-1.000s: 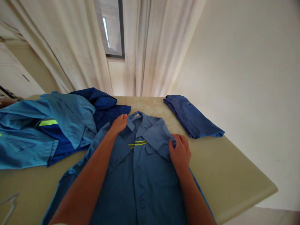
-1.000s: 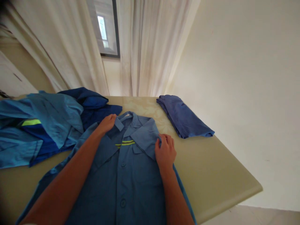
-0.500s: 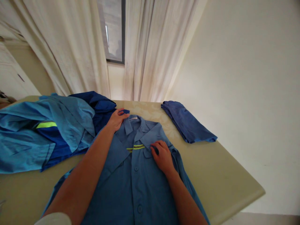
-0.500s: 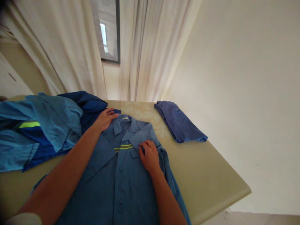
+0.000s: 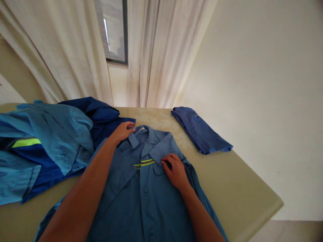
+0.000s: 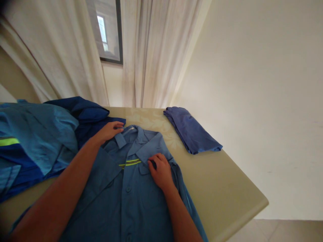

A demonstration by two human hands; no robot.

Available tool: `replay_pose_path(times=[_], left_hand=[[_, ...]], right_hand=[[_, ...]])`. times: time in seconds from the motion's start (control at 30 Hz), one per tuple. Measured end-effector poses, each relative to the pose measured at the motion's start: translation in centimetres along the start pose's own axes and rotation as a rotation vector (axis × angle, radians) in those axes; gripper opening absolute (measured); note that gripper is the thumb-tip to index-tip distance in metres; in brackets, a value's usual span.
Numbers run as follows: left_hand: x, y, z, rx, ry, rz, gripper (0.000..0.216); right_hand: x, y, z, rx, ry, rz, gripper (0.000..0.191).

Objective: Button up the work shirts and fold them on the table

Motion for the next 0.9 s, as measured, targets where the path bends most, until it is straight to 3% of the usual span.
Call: replay_pose_path(times=[0.1,0.17,0.33,0.4,0.47,0.57,0.63,0.7,0.8,0.9], left_hand=[[1.8,-0.7,-0.1,0.039,0.1,0.112,0.049],[3.4,-1.1,-0.6,-0.006,0.149,0.132,0.05],[7.6,-0.2,-3.7,-0.386,0.293,0.333,0.039],[8.3,0.7,-5.4,-0.59,0.307,0.393,0.032],[8.2,1.5,-6.4,-0.699,0.264,0.432,0.034],[8.3,2.5,-6.2,-0.582,0.253,0.512,0.051],[8.8,4.1,-6.1,-0.482,0.342,0.591,0.063],[8.9,6.4,-6.6,-0.485,0.428,0.664,0.067],[8.3,8.6,-7.2,-0.576,0.437,0.719,0.046],[7.5,7.1,-6.6,-0.536,0.34,0.748,0.033]], right_hand=[[0.0,0.0,0.0,0.002,0.005,0.013,0.014],[-0.1,0.0,0.0,0.001,0.009,0.02,0.013],[-0.1,-0.1,0.0,0.006,0.007,0.033,0.013],[-0.1,-0.1,0.0,0.009,0.005,0.041,0.013],[-0.1,-0.1,0.0,0.014,0.002,0.049,0.013],[0.0,0.0,0.0,0.017,0.006,0.053,0.013],[0.0,0.1,0.0,0.016,0.011,0.052,0.013],[0.0,0.0,0.0,0.013,0.014,0.052,0.013],[0.1,0.0,0.0,0.009,0.019,0.058,0.013],[0.2,0.1,0.0,0.01,0.017,0.059,0.013]])
Point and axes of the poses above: each hand's wrist, its own z-axis towards the middle knuckle, its own y-axis out of the palm, x = y × z, the point moved 8 cm from there along z, towards the middle knuckle, and after that the axes turned 5 degrees about z, right-handed, at the moved point
